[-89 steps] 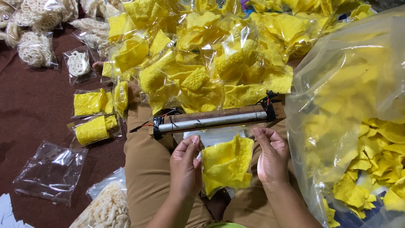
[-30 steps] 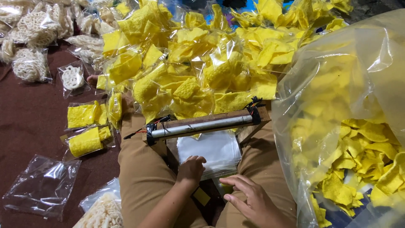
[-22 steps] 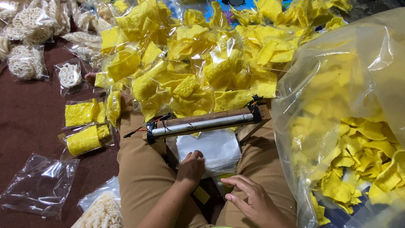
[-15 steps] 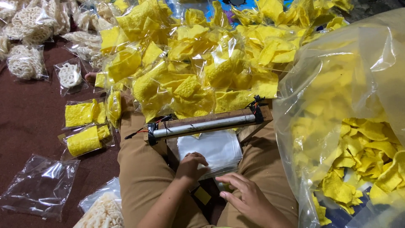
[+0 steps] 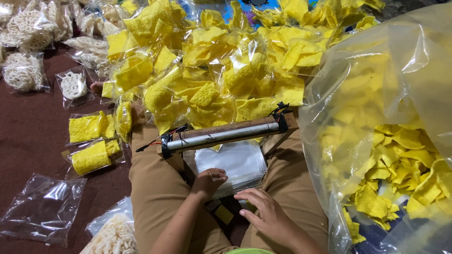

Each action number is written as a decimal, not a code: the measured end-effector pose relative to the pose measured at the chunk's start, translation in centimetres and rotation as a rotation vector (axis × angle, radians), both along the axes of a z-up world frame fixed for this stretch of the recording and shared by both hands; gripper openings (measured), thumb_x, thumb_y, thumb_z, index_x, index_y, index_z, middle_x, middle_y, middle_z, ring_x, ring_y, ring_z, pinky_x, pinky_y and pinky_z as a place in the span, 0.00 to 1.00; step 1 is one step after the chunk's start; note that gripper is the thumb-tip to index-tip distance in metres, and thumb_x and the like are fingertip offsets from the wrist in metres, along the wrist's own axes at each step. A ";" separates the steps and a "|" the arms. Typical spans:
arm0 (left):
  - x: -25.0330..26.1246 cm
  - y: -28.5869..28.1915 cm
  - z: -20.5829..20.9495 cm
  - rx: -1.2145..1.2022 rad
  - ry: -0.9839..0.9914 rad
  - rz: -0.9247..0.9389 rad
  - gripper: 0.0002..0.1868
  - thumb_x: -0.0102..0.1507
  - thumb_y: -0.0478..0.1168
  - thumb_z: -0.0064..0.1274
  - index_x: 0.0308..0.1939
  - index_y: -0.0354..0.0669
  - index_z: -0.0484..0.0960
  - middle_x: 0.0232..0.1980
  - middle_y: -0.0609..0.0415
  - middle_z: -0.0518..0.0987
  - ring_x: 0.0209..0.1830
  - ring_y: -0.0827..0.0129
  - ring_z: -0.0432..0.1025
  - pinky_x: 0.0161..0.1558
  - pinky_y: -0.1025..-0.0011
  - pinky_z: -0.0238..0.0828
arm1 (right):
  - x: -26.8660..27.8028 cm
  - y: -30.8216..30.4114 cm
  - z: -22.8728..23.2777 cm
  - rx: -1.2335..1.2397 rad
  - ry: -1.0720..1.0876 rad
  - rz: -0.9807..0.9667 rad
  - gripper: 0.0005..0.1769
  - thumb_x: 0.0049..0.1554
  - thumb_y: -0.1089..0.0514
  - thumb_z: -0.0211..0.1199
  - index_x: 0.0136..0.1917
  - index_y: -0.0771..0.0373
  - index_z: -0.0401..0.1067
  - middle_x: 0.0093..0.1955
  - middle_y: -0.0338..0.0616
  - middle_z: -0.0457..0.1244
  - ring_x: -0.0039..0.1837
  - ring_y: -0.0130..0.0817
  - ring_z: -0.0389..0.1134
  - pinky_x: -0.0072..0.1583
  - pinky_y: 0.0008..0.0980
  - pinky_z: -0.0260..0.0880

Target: Manually placing individual yellow snacks into plastic bags and sealing them with a heat sealer while sitting on the floor.

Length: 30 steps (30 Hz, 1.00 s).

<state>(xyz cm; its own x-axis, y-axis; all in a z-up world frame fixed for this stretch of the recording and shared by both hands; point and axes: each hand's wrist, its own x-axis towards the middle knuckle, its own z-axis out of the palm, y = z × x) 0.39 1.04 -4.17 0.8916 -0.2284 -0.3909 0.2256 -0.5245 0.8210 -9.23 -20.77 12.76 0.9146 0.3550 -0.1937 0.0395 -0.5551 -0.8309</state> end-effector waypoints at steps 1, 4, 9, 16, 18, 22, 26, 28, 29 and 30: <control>0.1 -0.1 0.2 0.000 0.000 0.001 0.07 0.59 0.42 0.64 0.39 0.47 0.91 0.55 0.63 0.85 0.48 0.73 0.79 0.51 0.75 0.76 | -0.1 -0.2 -0.1 0.000 0.000 0.001 0.20 0.56 0.58 0.62 0.63 0.58 0.72 0.64 0.40 0.66 0.64 0.34 0.69 0.63 0.35 0.69; 0.1 -0.1 0.2 -0.023 0.081 0.019 0.08 0.63 0.42 0.60 0.43 0.48 0.91 0.60 0.63 0.83 0.51 0.73 0.78 0.54 0.76 0.75 | -0.6 -0.6 -0.5 0.011 0.065 -0.053 0.20 0.56 0.59 0.63 0.63 0.56 0.73 0.61 0.36 0.67 0.51 0.26 0.69 0.44 0.25 0.70; -0.7 -1.6 2.7 0.232 -0.100 0.082 0.13 0.68 0.45 0.50 0.49 0.50 0.87 0.52 0.62 0.85 0.45 0.68 0.79 0.52 0.71 0.74 | -1.3 -0.8 -1.5 -0.065 -0.025 -0.032 0.21 0.56 0.60 0.62 0.63 0.57 0.73 0.65 0.39 0.65 0.61 0.32 0.69 0.56 0.30 0.74; -6.5 -3.8 14.6 0.187 -1.192 -0.399 0.12 0.64 0.40 0.57 0.52 0.46 0.83 0.47 0.56 0.86 0.49 0.69 0.79 0.61 0.62 0.70 | -0.4 -2.8 -0.8 -0.598 -0.743 -0.099 0.37 0.43 0.56 0.72 0.67 0.46 0.71 0.83 0.50 0.44 0.80 0.54 0.45 0.80 0.64 0.35; -7.3 -3.7 15.3 0.083 -1.035 -0.256 0.17 0.59 0.37 0.62 0.53 0.45 0.81 0.36 0.57 0.84 0.32 0.66 0.78 0.36 0.66 0.74 | 0.0 -4.3 2.2 -0.439 -0.633 -0.149 0.07 0.48 0.56 0.69 0.43 0.48 0.76 0.54 0.26 0.71 0.62 0.28 0.68 0.77 0.74 0.27; -7.1 -2.7 18.2 -0.247 -0.492 0.045 0.07 0.59 0.34 0.62 0.41 0.42 0.89 0.33 0.60 0.84 0.26 0.76 0.72 0.30 0.77 0.70 | -1.8 -6.7 5.3 0.148 -0.201 -0.356 0.06 0.50 0.61 0.72 0.43 0.62 0.84 0.40 0.37 0.70 0.40 0.25 0.68 0.43 0.24 0.68; -7.6 -4.0 18.9 -0.414 -0.275 0.184 0.09 0.58 0.35 0.65 0.24 0.34 0.89 0.17 0.59 0.78 0.13 0.78 0.63 0.16 0.78 0.60 | -2.6 -8.2 3.0 0.118 0.068 -0.434 0.13 0.49 0.61 0.74 0.49 0.65 0.80 0.40 0.42 0.74 0.38 0.30 0.74 0.40 0.27 0.72; -7.6 -5.3 19.3 -0.478 -0.182 0.185 0.12 0.60 0.36 0.63 0.24 0.32 0.90 0.16 0.57 0.76 0.12 0.77 0.62 0.14 0.77 0.57 | -3.0 -7.8 1.8 -0.303 -0.333 -0.405 0.21 0.46 0.56 0.74 0.54 0.53 0.76 0.50 0.32 0.74 0.45 0.29 0.76 0.50 0.30 0.76; -7.6 -5.9 19.2 -0.402 -0.180 0.076 0.05 0.59 0.33 0.61 0.36 0.36 0.90 0.27 0.55 0.85 0.23 0.75 0.75 0.26 0.78 0.73 | -3.5 -7.4 1.2 -0.251 -0.649 -0.428 0.14 0.47 0.59 0.73 0.48 0.54 0.76 0.45 0.34 0.71 0.42 0.28 0.70 0.45 0.28 0.73; -7.6 -6.6 19.1 -0.326 -0.179 -0.032 0.15 0.58 0.31 0.59 0.49 0.41 0.90 0.38 0.53 0.93 0.35 0.74 0.89 0.38 0.79 0.89 | -3.9 -7.1 0.6 -0.196 -0.964 -0.441 0.07 0.48 0.62 0.71 0.41 0.55 0.76 0.41 0.35 0.68 0.40 0.26 0.65 0.40 0.26 0.70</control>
